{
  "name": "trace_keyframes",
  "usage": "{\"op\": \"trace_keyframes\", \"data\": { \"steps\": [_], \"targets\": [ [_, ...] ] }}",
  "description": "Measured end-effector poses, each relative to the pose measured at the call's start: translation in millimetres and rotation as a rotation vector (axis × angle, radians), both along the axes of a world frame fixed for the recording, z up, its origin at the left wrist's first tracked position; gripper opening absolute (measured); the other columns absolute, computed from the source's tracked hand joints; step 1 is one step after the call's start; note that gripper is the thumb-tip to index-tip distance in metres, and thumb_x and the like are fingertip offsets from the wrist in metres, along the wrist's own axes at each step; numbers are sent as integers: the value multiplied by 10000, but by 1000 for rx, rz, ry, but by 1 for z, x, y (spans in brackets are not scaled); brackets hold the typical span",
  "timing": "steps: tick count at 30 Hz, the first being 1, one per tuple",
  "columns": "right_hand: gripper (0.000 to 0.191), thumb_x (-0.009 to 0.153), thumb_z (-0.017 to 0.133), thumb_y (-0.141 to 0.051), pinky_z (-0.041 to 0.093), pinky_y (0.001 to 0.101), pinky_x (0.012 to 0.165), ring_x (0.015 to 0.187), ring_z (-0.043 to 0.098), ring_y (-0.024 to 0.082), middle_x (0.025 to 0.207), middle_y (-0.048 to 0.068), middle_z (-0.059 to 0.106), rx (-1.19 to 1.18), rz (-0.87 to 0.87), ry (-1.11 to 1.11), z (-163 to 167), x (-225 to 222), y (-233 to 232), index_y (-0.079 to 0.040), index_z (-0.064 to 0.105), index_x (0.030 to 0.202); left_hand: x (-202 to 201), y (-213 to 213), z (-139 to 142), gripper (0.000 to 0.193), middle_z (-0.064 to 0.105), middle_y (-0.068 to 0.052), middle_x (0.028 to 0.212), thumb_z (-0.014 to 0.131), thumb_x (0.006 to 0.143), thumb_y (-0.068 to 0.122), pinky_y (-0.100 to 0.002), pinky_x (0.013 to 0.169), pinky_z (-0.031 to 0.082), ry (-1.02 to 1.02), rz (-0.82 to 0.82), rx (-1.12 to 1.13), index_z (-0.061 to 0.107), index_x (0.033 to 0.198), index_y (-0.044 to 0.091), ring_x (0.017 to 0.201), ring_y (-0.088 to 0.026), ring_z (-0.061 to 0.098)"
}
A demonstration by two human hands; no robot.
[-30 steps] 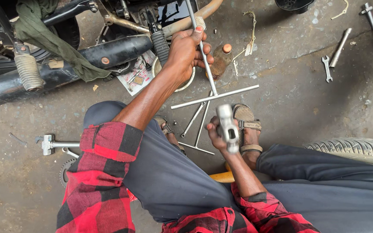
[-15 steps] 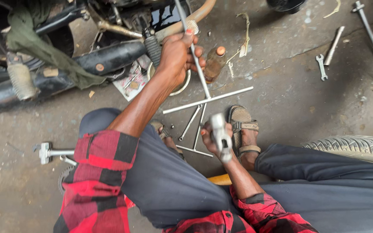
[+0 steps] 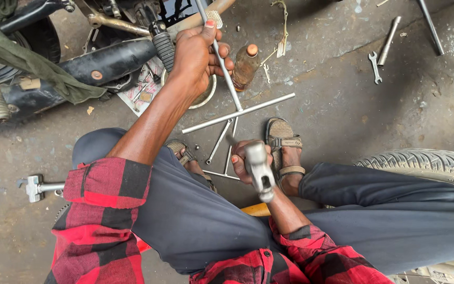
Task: The person uses a T-handle wrench and a hammer to work on the motorcycle engine, repeatedly striking the wrench to loosen or adjust a component. They also pour liquid from a bottle into a bowl and handle small parts.
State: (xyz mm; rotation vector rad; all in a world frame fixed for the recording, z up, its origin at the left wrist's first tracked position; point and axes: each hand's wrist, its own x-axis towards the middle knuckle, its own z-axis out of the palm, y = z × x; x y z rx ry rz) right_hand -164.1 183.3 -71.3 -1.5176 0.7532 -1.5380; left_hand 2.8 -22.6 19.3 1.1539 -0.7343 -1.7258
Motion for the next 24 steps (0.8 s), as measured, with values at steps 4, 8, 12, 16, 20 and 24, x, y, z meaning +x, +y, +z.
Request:
{"op": "trace_keyframes", "data": {
  "steps": [4, 8, 12, 16, 20, 24],
  "targets": [
    [216, 880, 713, -52, 433, 275, 523, 515, 566, 162, 588, 58, 571, 395, -85, 335, 31, 5, 6, -52, 563, 725, 0, 2, 3, 317, 633, -77, 666, 483, 1071, 339, -372, 437, 580, 12, 6, 26, 544, 978, 42, 501, -233, 679],
    [224, 980, 652, -60, 487, 312, 581, 616, 569, 154, 670, 49, 539, -75, 85, 39, 45, -1, -2, -40, 500, 817, 0, 3, 4, 328, 637, -73, 670, 468, 1076, 340, -369, 429, 565, 0, 10, 13, 542, 983, 35, 506, -228, 680],
    [185, 947, 634, -45, 473, 300, 543, 584, 544, 127, 682, 23, 527, 212, 121, -197, 35, 7, -1, -60, 490, 832, -1, 2, 3, 316, 637, -75, 666, 465, 1073, 325, -356, 401, 550, -35, 5, 12, 537, 979, 32, 493, -226, 678],
    [178, 925, 635, -17, 447, 289, 530, 580, 536, 116, 700, 23, 537, 537, 68, -260, 27, 8, 12, -56, 488, 831, -1, 1, 2, 317, 636, -72, 666, 452, 1075, 325, -345, 414, 589, -43, 9, 13, 543, 982, 36, 499, -220, 692],
    [220, 968, 640, -50, 523, 326, 610, 637, 595, 136, 682, 44, 559, 5, 90, 1, 25, -1, 1, -37, 506, 795, 1, 1, 2, 325, 636, -78, 667, 457, 1078, 326, -359, 413, 578, 7, 4, -7, 543, 967, 33, 503, -223, 689],
    [177, 874, 685, -60, 491, 317, 511, 533, 615, 149, 590, 26, 612, 408, -102, 439, 24, 2, -4, -69, 597, 720, 1, 0, 2, 331, 635, -75, 665, 464, 1076, 338, -358, 417, 580, -4, -1, -9, 541, 957, 38, 503, -222, 693]
  ]
}}
